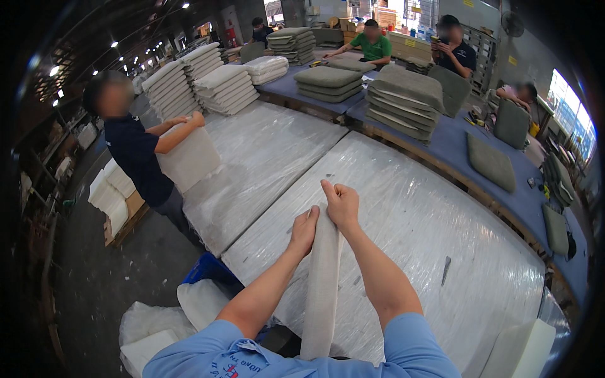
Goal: The person repeatedly picks up white pillow covers, opens them, and inserts white foam inserts by hand. The person then folds the covers closed and stacks the finished pillows. The person also pulls loose white filling from a green bag and places it onto foam pieces.
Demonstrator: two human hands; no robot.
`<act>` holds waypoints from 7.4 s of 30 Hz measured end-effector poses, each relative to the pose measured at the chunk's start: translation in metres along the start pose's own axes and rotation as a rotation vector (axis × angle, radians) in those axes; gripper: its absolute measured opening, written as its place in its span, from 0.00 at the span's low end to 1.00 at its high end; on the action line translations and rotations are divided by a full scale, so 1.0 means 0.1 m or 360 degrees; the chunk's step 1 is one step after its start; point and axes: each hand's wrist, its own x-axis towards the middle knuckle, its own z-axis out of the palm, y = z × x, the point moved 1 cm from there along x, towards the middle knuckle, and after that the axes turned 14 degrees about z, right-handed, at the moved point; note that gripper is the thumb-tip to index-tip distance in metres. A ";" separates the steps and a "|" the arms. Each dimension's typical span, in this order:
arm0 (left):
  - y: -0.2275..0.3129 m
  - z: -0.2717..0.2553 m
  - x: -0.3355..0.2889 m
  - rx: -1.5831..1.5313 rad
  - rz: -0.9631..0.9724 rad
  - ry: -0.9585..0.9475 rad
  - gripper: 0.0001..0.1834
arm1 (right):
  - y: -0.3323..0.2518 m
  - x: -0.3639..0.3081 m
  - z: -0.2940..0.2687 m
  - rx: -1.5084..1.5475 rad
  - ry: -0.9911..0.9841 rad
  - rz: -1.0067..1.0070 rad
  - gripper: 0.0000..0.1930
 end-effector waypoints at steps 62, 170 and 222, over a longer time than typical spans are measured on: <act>0.36 0.23 -0.12 0.0852 0.1071 0.0137 0.17 | 0.42 -0.07 -0.25 0.0452 -0.0008 0.0204 0.28; -0.03 -1.14 -1.96 -0.0108 -0.0230 0.0672 0.30 | 1.29 -2.02 -2.22 0.0553 0.0630 0.0539 0.30; -0.06 -1.49 -2.76 0.0873 -0.0918 -0.1287 0.28 | 1.05 -2.87 -2.53 -0.1313 -0.1535 0.0951 0.36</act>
